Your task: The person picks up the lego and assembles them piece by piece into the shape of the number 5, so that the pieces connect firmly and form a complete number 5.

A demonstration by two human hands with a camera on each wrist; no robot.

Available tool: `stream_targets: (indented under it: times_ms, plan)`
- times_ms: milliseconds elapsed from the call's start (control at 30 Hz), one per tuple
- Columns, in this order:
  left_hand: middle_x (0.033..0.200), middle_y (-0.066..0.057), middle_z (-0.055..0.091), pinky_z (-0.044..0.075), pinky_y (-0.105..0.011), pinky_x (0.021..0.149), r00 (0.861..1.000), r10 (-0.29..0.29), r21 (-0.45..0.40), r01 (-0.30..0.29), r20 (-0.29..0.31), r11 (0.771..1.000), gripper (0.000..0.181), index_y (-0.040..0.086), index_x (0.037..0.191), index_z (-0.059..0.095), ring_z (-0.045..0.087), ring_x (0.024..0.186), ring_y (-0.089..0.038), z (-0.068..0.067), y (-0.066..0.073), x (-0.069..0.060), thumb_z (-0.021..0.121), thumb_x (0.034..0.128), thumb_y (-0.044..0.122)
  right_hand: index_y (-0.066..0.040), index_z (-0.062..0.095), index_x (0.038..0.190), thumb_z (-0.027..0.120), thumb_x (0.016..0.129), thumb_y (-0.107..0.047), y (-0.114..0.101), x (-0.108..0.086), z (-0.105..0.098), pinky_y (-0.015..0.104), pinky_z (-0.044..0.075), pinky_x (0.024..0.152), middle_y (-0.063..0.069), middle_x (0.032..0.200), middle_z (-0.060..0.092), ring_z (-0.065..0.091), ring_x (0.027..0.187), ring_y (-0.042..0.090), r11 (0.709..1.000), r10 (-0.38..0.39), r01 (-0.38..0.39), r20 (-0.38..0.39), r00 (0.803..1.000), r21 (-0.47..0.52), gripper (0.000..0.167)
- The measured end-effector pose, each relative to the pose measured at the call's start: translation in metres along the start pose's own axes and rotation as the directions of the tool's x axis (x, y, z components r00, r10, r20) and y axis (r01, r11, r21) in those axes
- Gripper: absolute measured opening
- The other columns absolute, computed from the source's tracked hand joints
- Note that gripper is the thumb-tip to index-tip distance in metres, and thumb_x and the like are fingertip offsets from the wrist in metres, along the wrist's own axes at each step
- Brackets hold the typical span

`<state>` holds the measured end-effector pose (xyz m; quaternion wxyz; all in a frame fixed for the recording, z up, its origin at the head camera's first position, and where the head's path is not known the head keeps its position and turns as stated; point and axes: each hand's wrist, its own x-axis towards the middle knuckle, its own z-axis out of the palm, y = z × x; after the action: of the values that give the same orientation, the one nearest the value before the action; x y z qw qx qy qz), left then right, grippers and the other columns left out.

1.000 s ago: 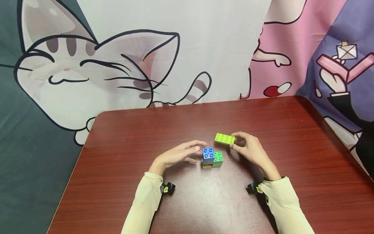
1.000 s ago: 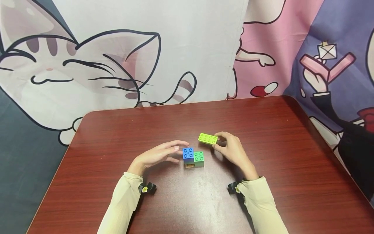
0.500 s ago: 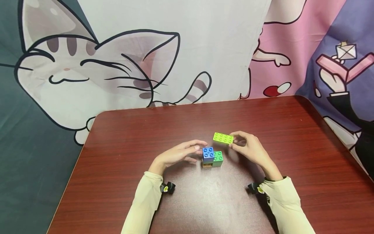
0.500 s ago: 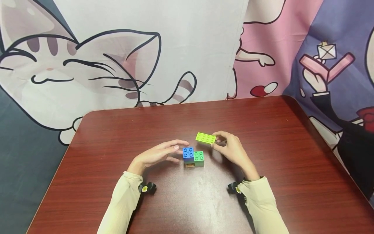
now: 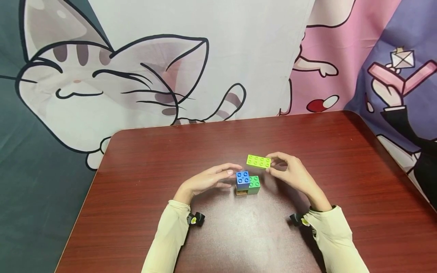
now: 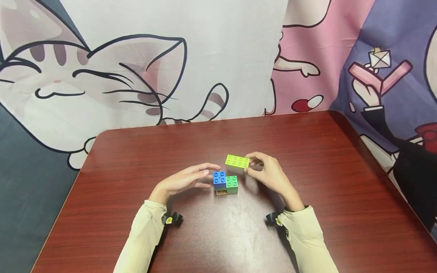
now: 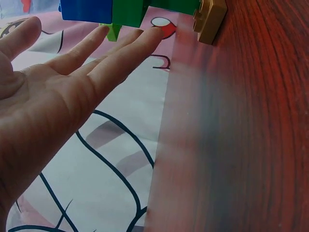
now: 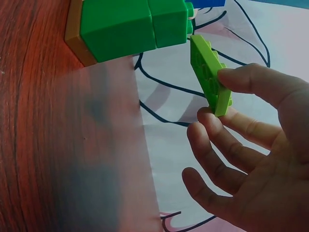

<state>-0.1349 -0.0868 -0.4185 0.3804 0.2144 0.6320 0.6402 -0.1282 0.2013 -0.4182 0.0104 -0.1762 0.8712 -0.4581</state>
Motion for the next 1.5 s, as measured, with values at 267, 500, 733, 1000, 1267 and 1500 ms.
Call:
stream_targets:
  times_ms: [267,500,733,1000,1267,1500]
  plan:
    - [0.141,-0.007,0.037,0.042,-0.051,0.092,1.000,-0.017,0.007,0.017,0.004,1.000,0.047,0.007,0.140,0.038,0.040,0.127,-0.025,0.001,0.002,-0.002,0.044,0.0987,0.028,-0.004,0.062,0.109,0.072,0.079,-0.005,-0.007,0.000,0.000,0.045,0.050,0.080,0.007,0.094,0.065,0.059,0.084,0.020,0.999,-0.031,0.031,0.007,0.999,0.021,0.032]
    - [0.143,-0.007,0.037,0.041,-0.051,0.093,1.000,-0.013,-0.019,0.013,0.020,1.000,0.045,0.007,0.140,0.037,0.040,0.127,-0.025,0.002,0.003,-0.002,0.043,0.0993,0.025,-0.006,0.063,0.109,0.073,0.078,-0.005,-0.013,-0.003,0.000,0.044,0.049,0.081,0.004,0.094,0.065,0.059,0.084,0.018,0.999,-0.046,0.046,0.023,0.999,0.025,0.032]
    - [0.144,-0.012,0.033,0.040,-0.053,0.093,1.000,-0.020,-0.063,0.020,0.005,0.998,0.042,0.006,0.140,0.036,0.035,0.129,-0.031,0.002,0.003,-0.002,0.039,0.0996,0.018,-0.008,0.063,0.108,0.073,0.077,-0.005,-0.017,-0.004,0.000,0.041,0.049,0.080,-0.002,0.094,0.064,0.059,0.084,0.015,0.995,-0.098,0.096,0.045,0.994,0.037,0.033]
    - [0.144,-0.015,0.032,0.039,-0.054,0.093,1.000,-0.015,-0.083,0.015,0.005,0.996,0.044,0.006,0.141,0.034,0.034,0.130,-0.033,0.002,0.004,-0.002,0.039,0.0997,0.019,-0.009,0.063,0.109,0.073,0.077,-0.005,-0.024,-0.005,-0.002,0.040,0.049,0.080,-0.004,0.094,0.064,0.060,0.084,0.017,0.990,-0.127,0.124,0.050,0.991,0.060,0.033]
    - [0.143,-0.016,0.033,0.039,-0.053,0.094,1.000,-0.010,-0.105,0.011,0.011,0.994,0.047,0.003,0.141,0.032,0.034,0.129,-0.034,0.003,0.003,-0.001,0.041,0.0991,0.021,-0.007,0.062,0.109,0.073,0.077,0.001,-0.032,-0.007,-0.002,0.036,0.048,0.080,-0.002,0.095,0.064,0.059,0.085,0.020,0.988,-0.136,0.133,0.044,0.990,0.073,0.035]
    - [0.143,-0.018,0.033,0.037,-0.054,0.095,1.000,-0.004,-0.118,0.007,0.026,0.993,0.049,0.003,0.142,0.029,0.034,0.130,-0.034,0.003,0.003,-0.001,0.042,0.0986,0.022,0.002,0.061,0.107,0.070,0.075,0.008,-0.062,-0.011,-0.007,0.026,0.047,0.078,0.007,0.097,0.064,0.059,0.083,0.018,0.987,-0.153,0.148,0.068,0.986,0.068,0.034]
